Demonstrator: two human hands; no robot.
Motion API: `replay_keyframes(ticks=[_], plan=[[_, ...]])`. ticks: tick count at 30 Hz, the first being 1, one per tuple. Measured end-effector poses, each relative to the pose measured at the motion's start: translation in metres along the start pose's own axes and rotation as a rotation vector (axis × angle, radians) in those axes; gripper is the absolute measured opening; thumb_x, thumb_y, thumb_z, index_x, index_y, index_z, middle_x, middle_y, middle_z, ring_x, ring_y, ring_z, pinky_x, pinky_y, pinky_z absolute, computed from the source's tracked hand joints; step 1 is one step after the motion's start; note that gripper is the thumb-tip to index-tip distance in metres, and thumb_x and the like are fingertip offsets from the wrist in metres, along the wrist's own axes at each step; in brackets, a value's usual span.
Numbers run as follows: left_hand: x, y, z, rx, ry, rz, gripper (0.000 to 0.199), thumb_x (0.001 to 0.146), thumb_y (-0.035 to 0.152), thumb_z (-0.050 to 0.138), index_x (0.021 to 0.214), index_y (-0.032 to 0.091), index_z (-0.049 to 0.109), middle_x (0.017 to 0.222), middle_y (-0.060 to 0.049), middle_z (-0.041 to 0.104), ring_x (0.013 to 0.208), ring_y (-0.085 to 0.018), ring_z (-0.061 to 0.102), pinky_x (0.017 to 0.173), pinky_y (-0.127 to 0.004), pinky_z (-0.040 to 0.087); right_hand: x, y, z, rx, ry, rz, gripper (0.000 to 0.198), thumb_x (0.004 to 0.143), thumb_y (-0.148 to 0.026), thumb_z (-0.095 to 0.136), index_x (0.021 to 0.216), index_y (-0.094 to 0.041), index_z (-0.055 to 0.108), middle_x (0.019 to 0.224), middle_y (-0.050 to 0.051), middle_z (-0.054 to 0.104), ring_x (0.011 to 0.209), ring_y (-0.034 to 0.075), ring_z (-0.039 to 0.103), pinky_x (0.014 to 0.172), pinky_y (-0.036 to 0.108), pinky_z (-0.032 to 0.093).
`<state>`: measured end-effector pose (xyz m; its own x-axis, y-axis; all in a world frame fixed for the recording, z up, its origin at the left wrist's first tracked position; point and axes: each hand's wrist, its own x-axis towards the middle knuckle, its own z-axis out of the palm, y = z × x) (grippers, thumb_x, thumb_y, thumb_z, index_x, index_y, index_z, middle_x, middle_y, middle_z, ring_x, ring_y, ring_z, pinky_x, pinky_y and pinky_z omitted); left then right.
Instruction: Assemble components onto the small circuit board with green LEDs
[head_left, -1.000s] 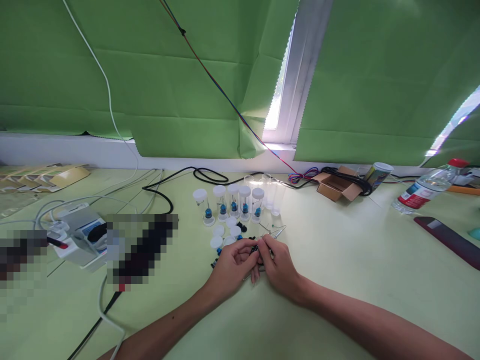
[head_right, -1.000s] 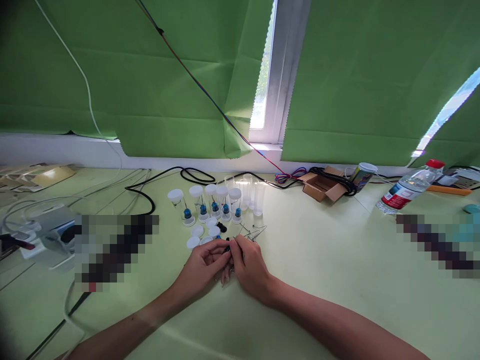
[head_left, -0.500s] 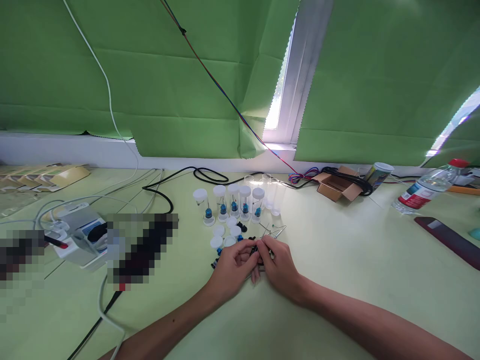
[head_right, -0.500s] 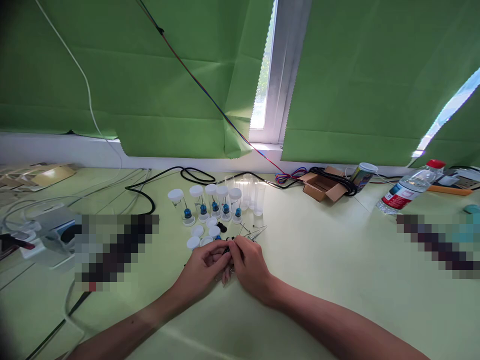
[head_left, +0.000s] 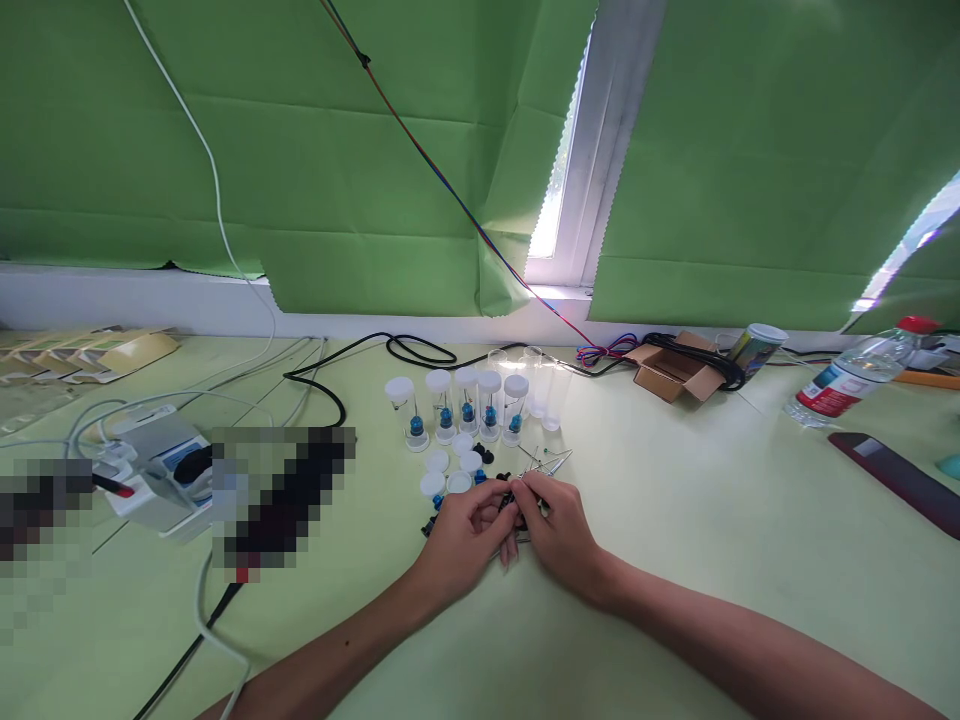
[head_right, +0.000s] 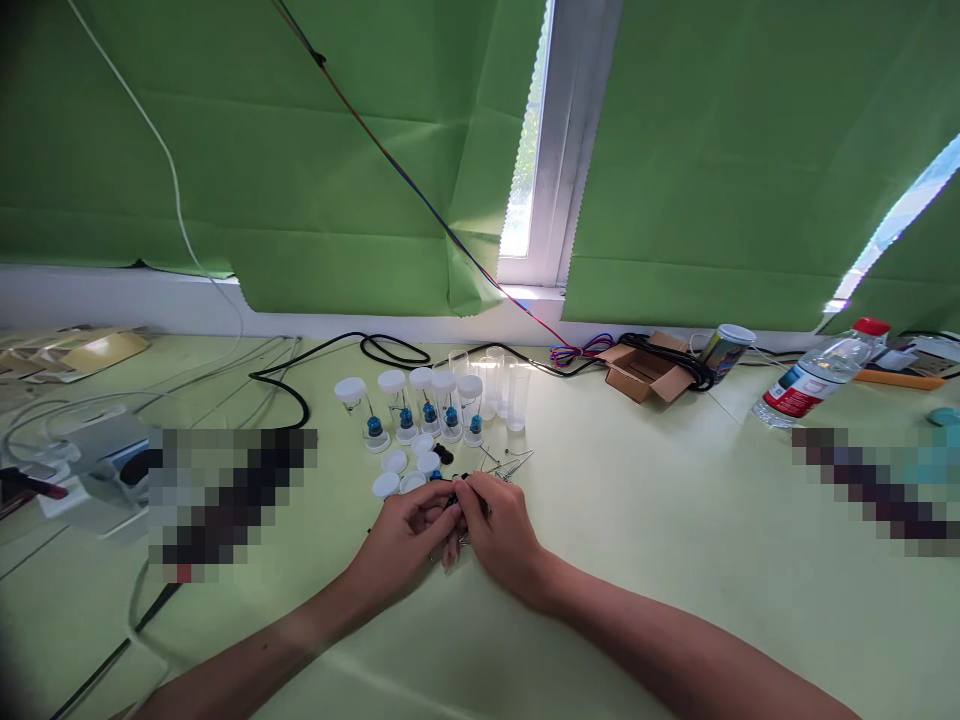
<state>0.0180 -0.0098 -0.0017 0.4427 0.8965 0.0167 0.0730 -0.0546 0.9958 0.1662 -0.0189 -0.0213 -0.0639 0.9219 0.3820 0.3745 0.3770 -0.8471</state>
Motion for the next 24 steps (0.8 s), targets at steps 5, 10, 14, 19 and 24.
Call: replay_keyframes(ticks=[5,10,14,19,24], plan=[[-0.0005,-0.0001,0.0009,0.031,0.014,0.008,0.029,0.089,0.034,0.057,0.11,0.016,0.067,0.057,0.001,0.063,0.05,-0.014,0.057,0.054,-0.026,0.049,-0.0008,0.0017,0.0016,0.015,-0.014,0.036,0.04,0.101,-0.035,0.038,0.063,-0.022,0.036,0.05,-0.003,0.052,0.049,0.012,0.048,0.055,0.026,0.04],[-0.0013,-0.0005,0.0014,0.062,0.016,0.019,0.028,0.089,0.034,0.057,0.109,0.017,0.068,0.056,0.001,0.063,0.049,-0.014,0.057,0.054,-0.026,0.049,-0.0014,0.004,0.0025,0.007,-0.023,0.046,0.04,0.101,-0.037,0.035,0.064,-0.023,0.037,0.05,-0.003,0.052,0.048,0.013,0.049,0.055,0.026,0.041],[-0.002,0.0012,0.002,0.065,0.021,0.022,0.028,0.09,0.033,0.055,0.11,0.017,0.068,0.057,0.0,0.063,0.051,-0.014,0.058,0.055,-0.026,0.049,-0.0011,-0.0002,0.0012,0.037,-0.034,0.047,0.039,0.101,-0.037,0.036,0.065,-0.023,0.037,0.049,-0.003,0.053,0.047,0.013,0.051,0.053,0.026,0.04],[-0.002,0.0028,0.0022,0.018,0.019,0.013,0.03,0.091,0.035,0.056,0.11,0.015,0.067,0.056,0.0,0.062,0.05,-0.014,0.057,0.054,-0.026,0.048,-0.001,-0.0024,0.0007,0.048,-0.037,0.039,0.038,0.101,-0.036,0.037,0.065,-0.023,0.037,0.048,-0.003,0.053,0.046,0.013,0.051,0.053,0.026,0.042],[-0.0012,0.0031,0.0022,-0.012,0.008,-0.003,0.029,0.09,0.035,0.057,0.11,0.016,0.067,0.057,0.0,0.063,0.051,-0.015,0.058,0.054,-0.027,0.048,-0.0014,0.0008,0.0011,0.012,-0.014,0.027,0.038,0.1,-0.035,0.038,0.065,-0.022,0.038,0.051,-0.003,0.052,0.047,0.012,0.049,0.053,0.026,0.04]])
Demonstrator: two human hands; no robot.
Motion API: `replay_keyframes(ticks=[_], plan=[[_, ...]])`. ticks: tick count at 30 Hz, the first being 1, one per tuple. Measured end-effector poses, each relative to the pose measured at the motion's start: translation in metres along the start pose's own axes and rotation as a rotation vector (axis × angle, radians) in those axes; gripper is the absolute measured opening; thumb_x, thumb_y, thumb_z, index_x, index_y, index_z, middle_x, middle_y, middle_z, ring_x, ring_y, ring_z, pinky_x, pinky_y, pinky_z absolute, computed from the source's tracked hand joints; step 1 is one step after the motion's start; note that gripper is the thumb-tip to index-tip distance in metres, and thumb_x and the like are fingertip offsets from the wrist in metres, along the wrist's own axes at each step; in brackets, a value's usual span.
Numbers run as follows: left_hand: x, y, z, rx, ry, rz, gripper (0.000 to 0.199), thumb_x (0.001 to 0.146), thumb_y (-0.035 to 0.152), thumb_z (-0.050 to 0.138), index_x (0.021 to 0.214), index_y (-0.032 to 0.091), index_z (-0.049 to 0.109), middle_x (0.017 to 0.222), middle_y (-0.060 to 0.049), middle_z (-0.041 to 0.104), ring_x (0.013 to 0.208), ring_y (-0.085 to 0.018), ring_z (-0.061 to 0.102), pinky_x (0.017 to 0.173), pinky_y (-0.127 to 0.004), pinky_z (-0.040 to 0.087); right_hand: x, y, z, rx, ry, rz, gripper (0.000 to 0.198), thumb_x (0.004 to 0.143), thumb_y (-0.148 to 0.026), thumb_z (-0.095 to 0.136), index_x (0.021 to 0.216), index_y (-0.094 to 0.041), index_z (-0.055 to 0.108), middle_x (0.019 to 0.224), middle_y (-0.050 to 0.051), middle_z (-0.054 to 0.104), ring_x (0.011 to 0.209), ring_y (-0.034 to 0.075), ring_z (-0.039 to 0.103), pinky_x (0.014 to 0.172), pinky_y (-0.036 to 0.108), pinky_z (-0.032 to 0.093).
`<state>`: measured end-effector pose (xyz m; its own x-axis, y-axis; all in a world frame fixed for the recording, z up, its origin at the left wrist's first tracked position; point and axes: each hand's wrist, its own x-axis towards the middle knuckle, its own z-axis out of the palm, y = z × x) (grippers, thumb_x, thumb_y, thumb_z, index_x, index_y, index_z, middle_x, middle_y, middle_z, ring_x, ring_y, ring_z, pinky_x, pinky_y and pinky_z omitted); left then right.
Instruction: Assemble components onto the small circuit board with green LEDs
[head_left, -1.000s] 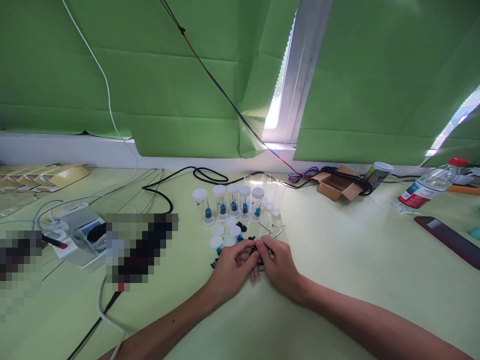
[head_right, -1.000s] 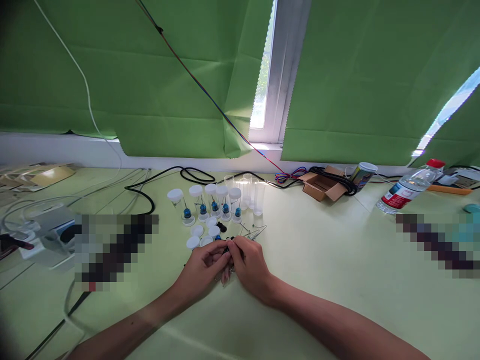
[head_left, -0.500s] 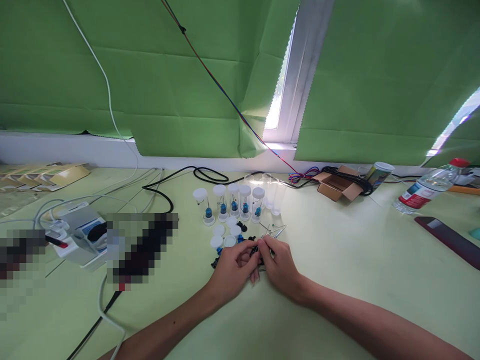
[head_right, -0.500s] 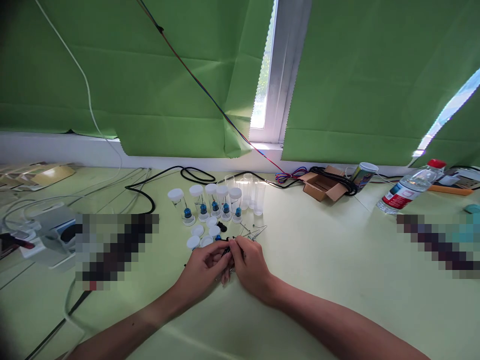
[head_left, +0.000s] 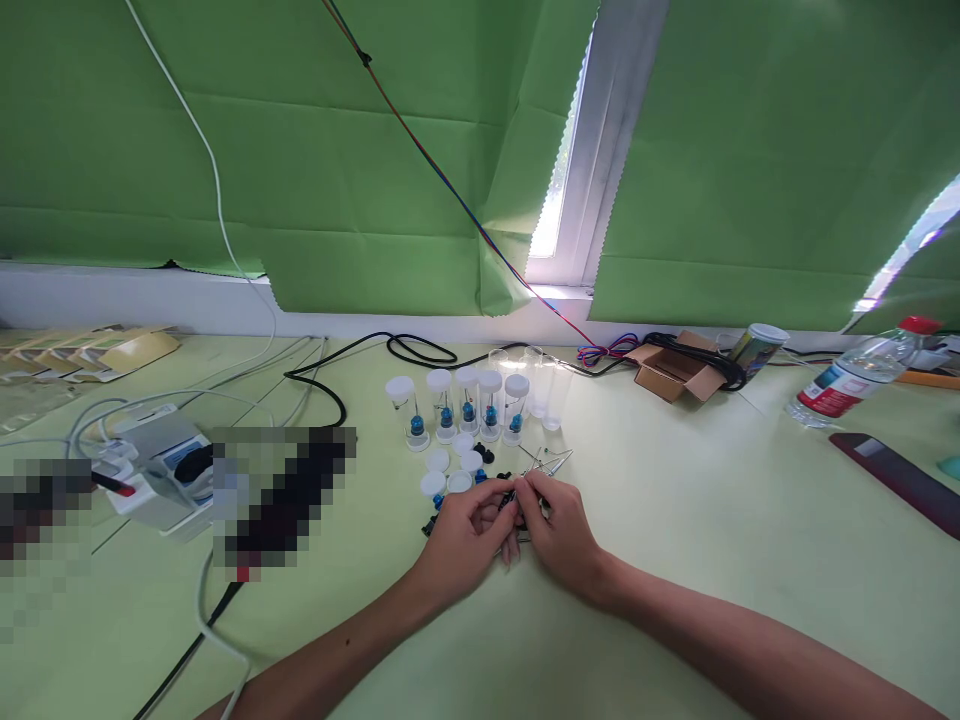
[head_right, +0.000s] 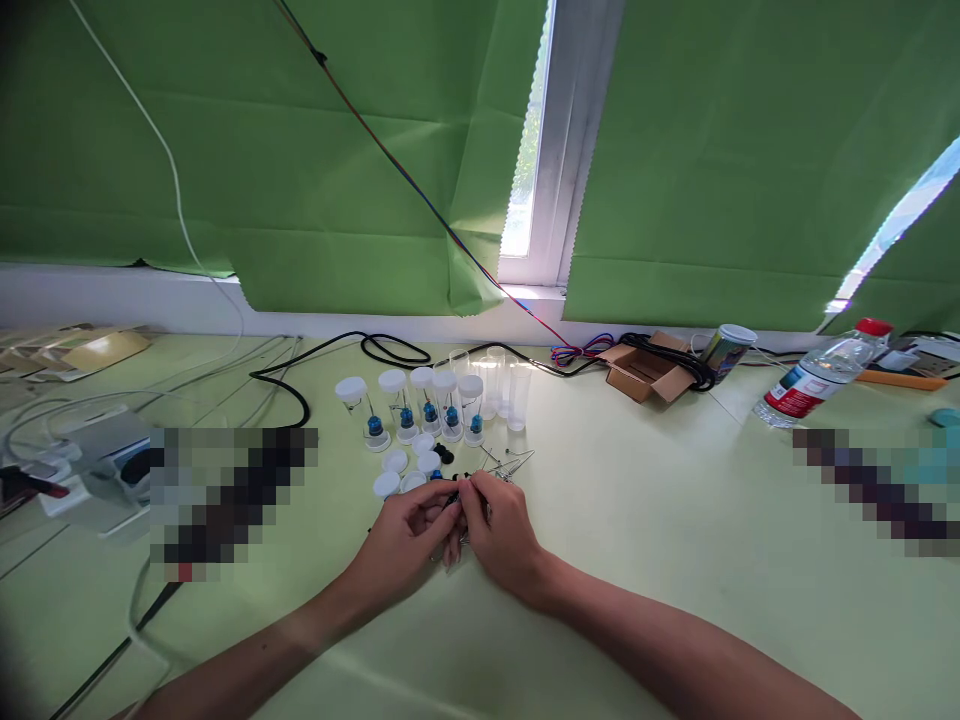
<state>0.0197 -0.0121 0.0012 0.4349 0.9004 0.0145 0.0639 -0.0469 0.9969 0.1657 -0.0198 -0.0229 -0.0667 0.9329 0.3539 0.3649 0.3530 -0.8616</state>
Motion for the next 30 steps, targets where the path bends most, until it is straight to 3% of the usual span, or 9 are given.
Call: replay_keyframes(ticks=[17,30], plan=[[0.0011,0.0014,0.0004,-0.085,-0.013,-0.021,0.028,0.087,0.035,0.061,0.106,0.015,0.066,0.06,0.0,0.062,0.052,-0.014,0.057,0.054,-0.027,0.048,0.0013,-0.0008,-0.0011,-0.087,0.053,-0.049,0.038,0.098,-0.032,0.041,0.062,-0.022,0.033,0.054,-0.003,0.046,0.05,0.011,0.038,0.052,0.025,0.034],[0.0011,0.001,-0.001,-0.096,-0.033,0.001,0.024,0.089,0.032,0.059,0.104,0.015,0.066,0.061,0.0,0.062,0.053,-0.013,0.057,0.054,-0.025,0.048,0.0017,-0.0017,-0.0011,-0.055,0.028,-0.03,0.038,0.098,-0.034,0.04,0.063,-0.022,0.032,0.052,-0.003,0.046,0.048,0.011,0.041,0.051,0.025,0.036]])
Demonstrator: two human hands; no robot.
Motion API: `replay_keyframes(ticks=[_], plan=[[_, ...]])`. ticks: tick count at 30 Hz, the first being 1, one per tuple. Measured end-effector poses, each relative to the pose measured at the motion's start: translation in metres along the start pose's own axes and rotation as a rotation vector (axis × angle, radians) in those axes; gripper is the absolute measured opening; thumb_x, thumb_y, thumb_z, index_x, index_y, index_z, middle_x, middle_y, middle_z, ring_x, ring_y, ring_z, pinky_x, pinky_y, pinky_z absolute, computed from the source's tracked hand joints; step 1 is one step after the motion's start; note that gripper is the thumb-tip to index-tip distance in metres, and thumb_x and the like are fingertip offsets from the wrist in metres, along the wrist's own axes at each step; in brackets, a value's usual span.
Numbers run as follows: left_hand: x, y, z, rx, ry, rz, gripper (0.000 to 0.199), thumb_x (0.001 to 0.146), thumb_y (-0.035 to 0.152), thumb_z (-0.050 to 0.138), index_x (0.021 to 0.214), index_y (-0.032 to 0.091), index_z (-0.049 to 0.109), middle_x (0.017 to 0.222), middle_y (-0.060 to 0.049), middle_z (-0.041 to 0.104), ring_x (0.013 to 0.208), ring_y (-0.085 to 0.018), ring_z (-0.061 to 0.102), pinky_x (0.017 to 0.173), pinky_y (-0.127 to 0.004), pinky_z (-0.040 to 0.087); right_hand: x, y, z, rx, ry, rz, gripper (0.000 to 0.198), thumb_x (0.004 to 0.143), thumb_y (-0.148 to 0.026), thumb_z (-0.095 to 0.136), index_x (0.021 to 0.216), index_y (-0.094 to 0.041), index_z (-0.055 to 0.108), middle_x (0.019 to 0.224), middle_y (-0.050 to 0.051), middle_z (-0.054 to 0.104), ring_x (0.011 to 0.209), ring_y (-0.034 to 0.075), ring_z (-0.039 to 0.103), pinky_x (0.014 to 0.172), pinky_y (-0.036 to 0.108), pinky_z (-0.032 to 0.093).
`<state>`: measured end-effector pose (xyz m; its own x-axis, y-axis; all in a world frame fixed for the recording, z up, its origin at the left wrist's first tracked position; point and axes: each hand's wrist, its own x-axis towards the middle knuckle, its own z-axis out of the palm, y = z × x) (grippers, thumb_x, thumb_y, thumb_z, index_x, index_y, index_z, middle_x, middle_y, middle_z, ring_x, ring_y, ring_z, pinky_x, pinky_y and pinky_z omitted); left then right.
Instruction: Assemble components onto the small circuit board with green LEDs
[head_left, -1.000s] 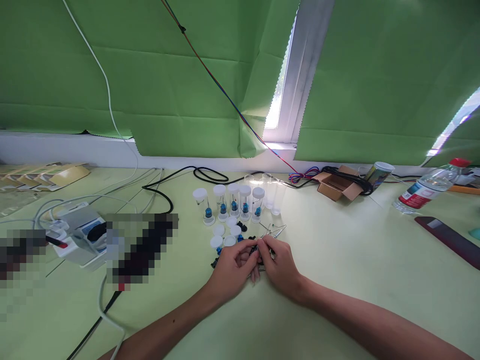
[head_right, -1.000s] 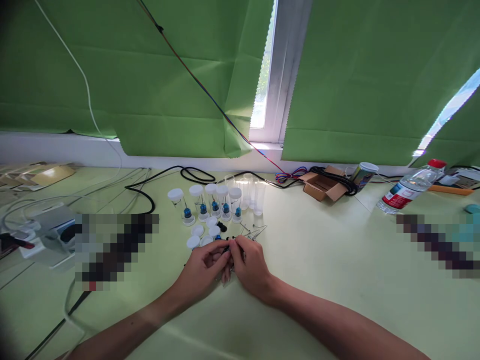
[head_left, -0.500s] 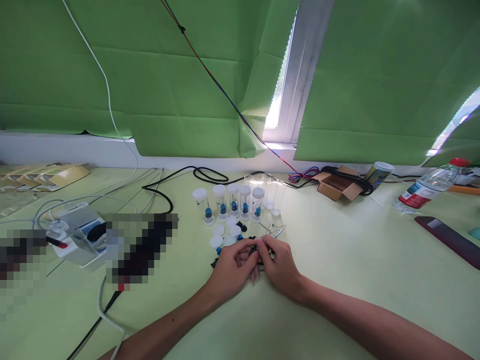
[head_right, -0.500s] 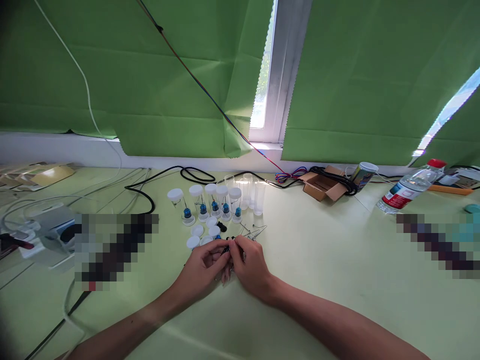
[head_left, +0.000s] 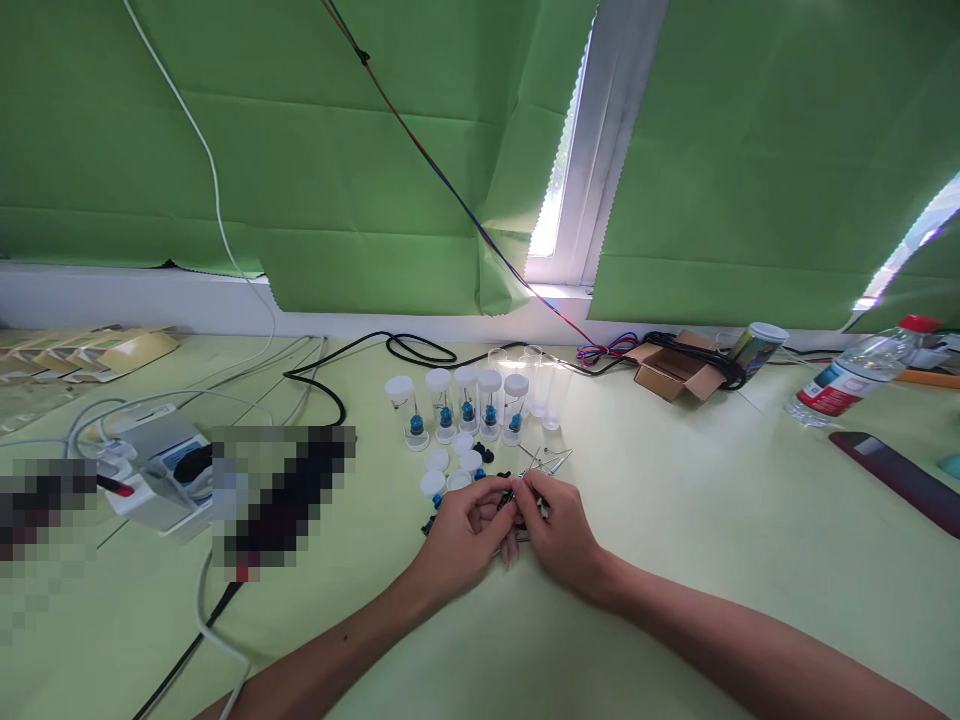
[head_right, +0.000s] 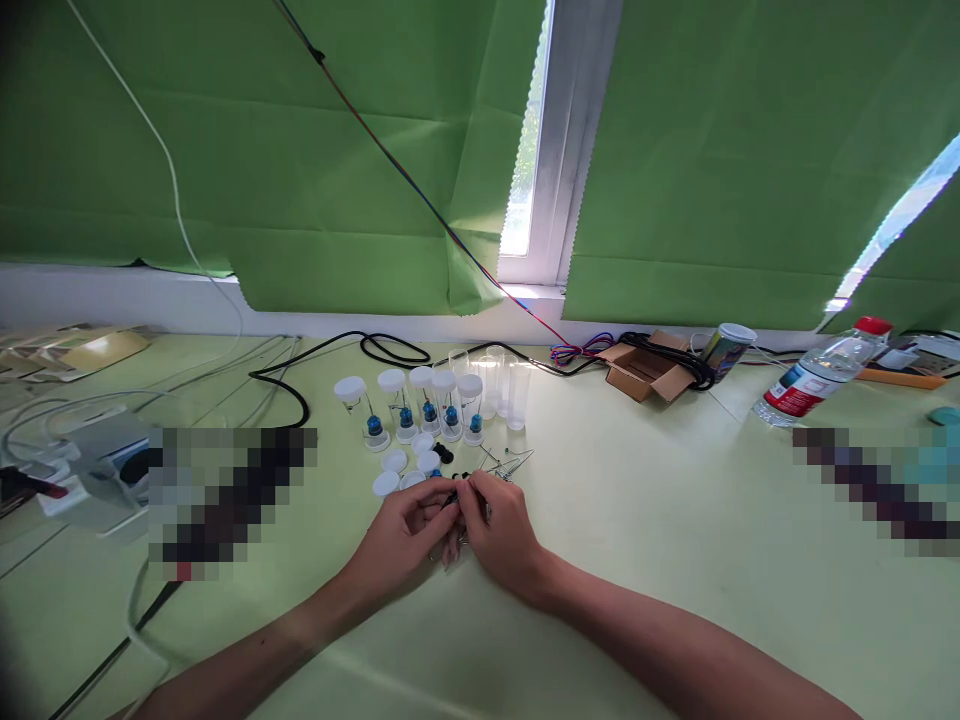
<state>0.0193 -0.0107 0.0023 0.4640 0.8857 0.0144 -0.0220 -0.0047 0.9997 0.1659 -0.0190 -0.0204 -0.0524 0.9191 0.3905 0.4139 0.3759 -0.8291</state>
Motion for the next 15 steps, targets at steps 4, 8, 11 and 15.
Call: replay_keyframes(ticks=[4,8,11,15], plan=[[-0.0002,0.0011,0.0,0.012,0.002,-0.001,0.024,0.089,0.032,0.059,0.104,0.015,0.066,0.059,0.0,0.061,0.052,-0.013,0.057,0.054,-0.025,0.048,0.0,0.001,0.0,-0.008,0.004,-0.009,0.037,0.098,-0.032,0.041,0.063,-0.022,0.032,0.052,-0.004,0.046,0.048,0.011,0.041,0.051,0.025,0.035],[0.0001,0.0012,-0.0002,0.017,0.004,0.0,0.023,0.089,0.032,0.058,0.103,0.015,0.066,0.06,0.0,0.062,0.052,-0.013,0.058,0.054,-0.026,0.048,0.0005,0.0006,-0.0005,-0.042,0.02,-0.029,0.037,0.097,-0.031,0.041,0.062,-0.022,0.032,0.053,-0.004,0.044,0.049,0.011,0.037,0.052,0.025,0.033],[0.0004,0.0001,-0.0002,0.01,0.004,0.006,0.023,0.09,0.032,0.058,0.103,0.015,0.066,0.06,0.0,0.062,0.052,-0.013,0.058,0.053,-0.026,0.047,0.0007,0.0003,-0.0004,-0.046,0.02,-0.031,0.037,0.097,-0.03,0.041,0.062,-0.022,0.032,0.053,-0.004,0.043,0.05,0.011,0.036,0.052,0.025,0.032],[0.0003,-0.0004,0.0003,0.006,0.011,0.009,0.022,0.089,0.031,0.059,0.101,0.014,0.066,0.06,0.0,0.061,0.052,-0.013,0.057,0.053,-0.025,0.047,0.0003,0.0001,-0.0001,-0.049,0.024,-0.029,0.037,0.097,-0.03,0.041,0.062,-0.021,0.031,0.054,-0.004,0.042,0.05,0.011,0.035,0.052,0.025,0.031]])
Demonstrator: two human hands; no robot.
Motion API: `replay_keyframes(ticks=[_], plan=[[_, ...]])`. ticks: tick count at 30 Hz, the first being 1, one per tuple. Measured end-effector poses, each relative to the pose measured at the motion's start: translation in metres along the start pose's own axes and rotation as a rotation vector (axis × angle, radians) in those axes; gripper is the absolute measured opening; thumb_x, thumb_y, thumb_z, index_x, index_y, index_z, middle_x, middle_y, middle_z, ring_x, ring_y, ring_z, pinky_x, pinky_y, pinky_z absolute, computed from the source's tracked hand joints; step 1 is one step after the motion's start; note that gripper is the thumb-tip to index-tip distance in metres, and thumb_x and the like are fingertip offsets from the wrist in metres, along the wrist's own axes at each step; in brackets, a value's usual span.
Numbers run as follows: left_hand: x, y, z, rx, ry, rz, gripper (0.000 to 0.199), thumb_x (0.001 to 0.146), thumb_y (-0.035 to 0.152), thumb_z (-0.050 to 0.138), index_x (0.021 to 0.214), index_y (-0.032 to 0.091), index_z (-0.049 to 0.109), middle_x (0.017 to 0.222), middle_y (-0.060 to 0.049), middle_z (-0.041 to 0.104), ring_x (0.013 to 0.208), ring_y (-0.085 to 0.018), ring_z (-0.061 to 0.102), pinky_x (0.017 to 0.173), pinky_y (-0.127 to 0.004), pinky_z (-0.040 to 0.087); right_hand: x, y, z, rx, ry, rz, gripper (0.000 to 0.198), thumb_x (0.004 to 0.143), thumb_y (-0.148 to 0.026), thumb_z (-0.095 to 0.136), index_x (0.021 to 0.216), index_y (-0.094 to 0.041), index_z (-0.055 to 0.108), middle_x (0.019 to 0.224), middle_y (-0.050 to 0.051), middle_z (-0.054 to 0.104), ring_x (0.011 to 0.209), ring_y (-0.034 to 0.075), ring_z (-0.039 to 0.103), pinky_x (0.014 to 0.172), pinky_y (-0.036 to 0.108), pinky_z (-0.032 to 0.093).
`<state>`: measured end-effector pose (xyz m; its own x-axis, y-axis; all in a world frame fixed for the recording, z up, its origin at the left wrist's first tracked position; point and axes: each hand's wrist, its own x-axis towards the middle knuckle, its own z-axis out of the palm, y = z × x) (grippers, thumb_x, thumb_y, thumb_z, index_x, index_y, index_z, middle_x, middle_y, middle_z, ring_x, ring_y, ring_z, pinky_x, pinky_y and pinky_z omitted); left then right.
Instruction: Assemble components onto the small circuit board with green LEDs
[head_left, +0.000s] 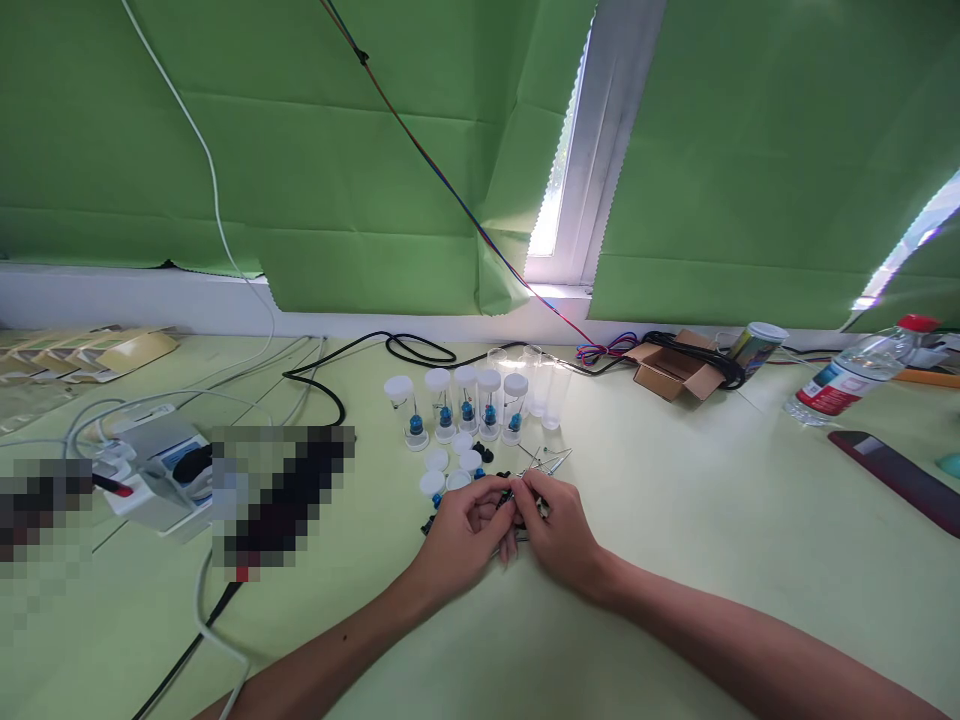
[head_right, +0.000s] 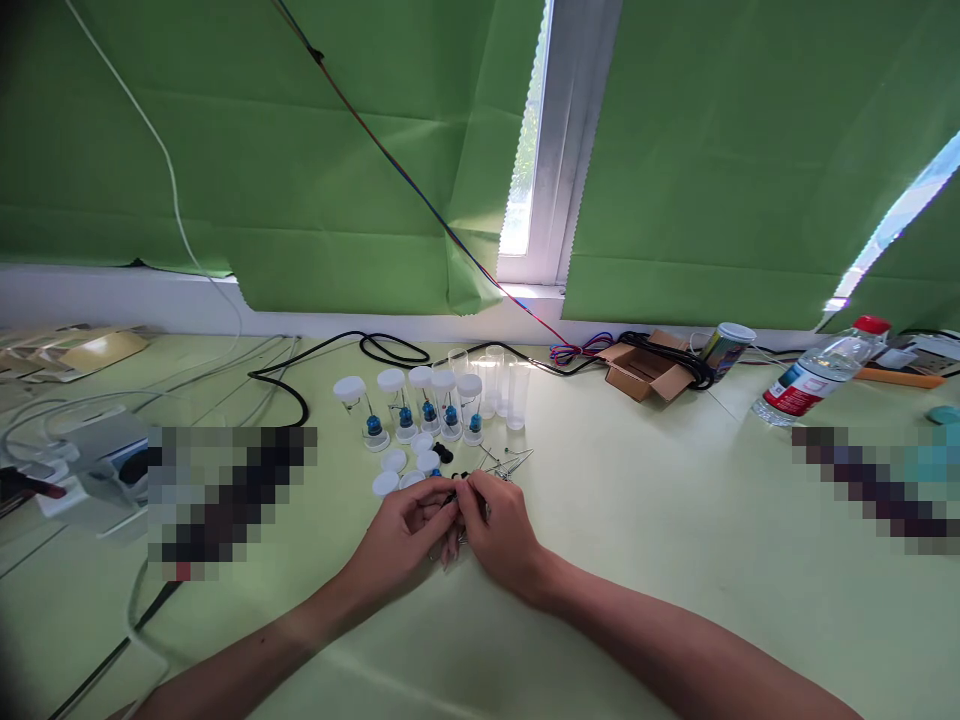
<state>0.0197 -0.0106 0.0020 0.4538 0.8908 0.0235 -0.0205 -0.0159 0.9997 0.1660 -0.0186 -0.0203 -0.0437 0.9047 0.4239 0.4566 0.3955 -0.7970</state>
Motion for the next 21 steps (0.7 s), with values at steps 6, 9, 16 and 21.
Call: replay_keyframes(ticks=[6,9,16,21], plan=[[0.0004,-0.0003,0.0005,-0.006,0.007,-0.002,0.021,0.09,0.031,0.058,0.101,0.014,0.065,0.061,0.0,0.061,0.052,-0.012,0.057,0.053,-0.025,0.047,0.0,0.0001,-0.0007,0.004,-0.006,-0.007,0.036,0.097,-0.03,0.04,0.063,-0.021,0.031,0.055,-0.004,0.042,0.051,0.011,0.035,0.052,0.024,0.031],[0.0009,-0.0014,0.0001,-0.015,0.004,0.003,0.021,0.09,0.031,0.059,0.101,0.014,0.065,0.062,0.0,0.061,0.052,-0.012,0.057,0.053,-0.025,0.047,0.0005,-0.0005,-0.0009,0.013,0.002,-0.009,0.036,0.097,-0.03,0.04,0.063,-0.021,0.031,0.054,-0.004,0.042,0.051,0.01,0.034,0.052,0.024,0.031],[0.0005,-0.0034,-0.0007,-0.021,-0.003,0.014,0.021,0.091,0.03,0.058,0.103,0.014,0.065,0.06,0.001,0.061,0.051,-0.012,0.056,0.054,-0.025,0.047,0.0009,-0.001,-0.0009,0.028,0.021,-0.01,0.037,0.097,-0.029,0.042,0.062,-0.021,0.034,0.055,-0.004,0.044,0.051,0.01,0.036,0.052,0.023,0.032],[0.0005,-0.0006,-0.001,-0.036,0.021,0.006,0.019,0.089,0.03,0.06,0.1,0.015,0.065,0.062,0.001,0.061,0.051,-0.012,0.056,0.052,-0.025,0.048,0.0006,-0.0002,-0.0005,0.054,0.019,0.002,0.037,0.098,-0.03,0.041,0.063,-0.02,0.038,0.056,-0.003,0.047,0.051,0.01,0.039,0.053,0.024,0.034]])
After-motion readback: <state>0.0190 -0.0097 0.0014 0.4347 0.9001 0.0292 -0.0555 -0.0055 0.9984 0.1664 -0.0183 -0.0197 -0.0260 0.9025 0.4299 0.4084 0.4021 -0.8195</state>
